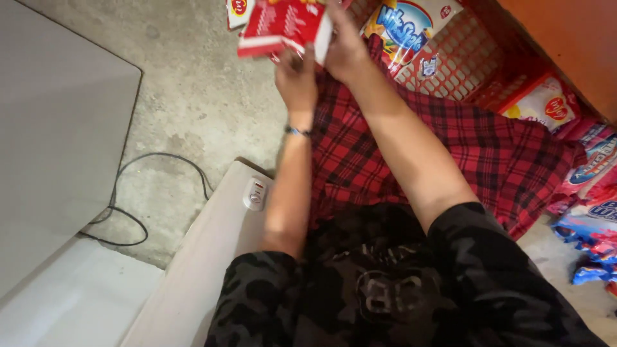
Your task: Stocking and organizing bags of milkshake mix on a lower shelf in a grocery store.
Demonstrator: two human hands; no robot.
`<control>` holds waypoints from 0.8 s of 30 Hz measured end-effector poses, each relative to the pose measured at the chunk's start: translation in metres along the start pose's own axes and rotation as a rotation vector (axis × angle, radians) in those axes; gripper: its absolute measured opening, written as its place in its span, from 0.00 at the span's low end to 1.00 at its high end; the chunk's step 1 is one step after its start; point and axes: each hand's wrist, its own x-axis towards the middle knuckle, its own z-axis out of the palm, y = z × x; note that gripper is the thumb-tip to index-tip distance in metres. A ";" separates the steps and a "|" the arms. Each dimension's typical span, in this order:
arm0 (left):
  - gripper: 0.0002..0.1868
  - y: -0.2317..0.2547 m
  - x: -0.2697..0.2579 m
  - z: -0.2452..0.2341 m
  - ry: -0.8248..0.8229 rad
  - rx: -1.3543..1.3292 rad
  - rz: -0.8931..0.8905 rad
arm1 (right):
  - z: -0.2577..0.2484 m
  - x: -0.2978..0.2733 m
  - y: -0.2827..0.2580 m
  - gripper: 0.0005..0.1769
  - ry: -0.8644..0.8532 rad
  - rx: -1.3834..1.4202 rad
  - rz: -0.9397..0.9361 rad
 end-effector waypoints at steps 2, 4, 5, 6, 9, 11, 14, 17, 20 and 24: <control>0.20 0.042 -0.030 0.002 0.005 0.130 0.031 | -0.008 0.005 -0.008 0.36 -0.413 0.492 0.019; 0.18 0.047 -0.046 -0.003 0.004 0.115 0.059 | -0.020 0.012 -0.001 0.32 -0.401 0.389 0.044; 0.17 0.049 -0.054 -0.006 0.005 0.099 0.084 | -0.026 0.016 0.003 0.28 -0.388 0.285 0.073; 0.17 0.052 -0.061 -0.012 0.004 0.098 0.086 | -0.020 0.005 0.001 0.28 -0.388 0.284 0.070; 0.20 0.028 -0.071 -0.037 -0.014 -0.084 0.184 | -0.001 -0.031 -0.009 0.26 -0.150 -0.015 -0.191; 0.31 -0.033 -0.070 -0.057 0.094 -0.159 0.055 | 0.000 -0.066 -0.017 0.29 -0.133 -0.154 -0.235; 0.37 0.068 -0.048 -0.067 0.040 -1.036 -0.527 | -0.015 -0.121 -0.018 0.30 -0.292 -0.219 -0.176; 0.49 0.078 -0.036 -0.103 -0.609 -0.987 -0.323 | -0.017 -0.210 -0.034 0.33 -0.370 -0.227 -0.130; 0.34 0.095 -0.048 -0.103 -0.654 -0.684 -0.460 | -0.074 -0.240 -0.018 0.36 -0.326 -0.523 -0.335; 0.26 0.115 -0.100 -0.053 -0.705 -0.355 -0.291 | -0.113 -0.295 -0.027 0.40 -0.372 -0.498 -0.504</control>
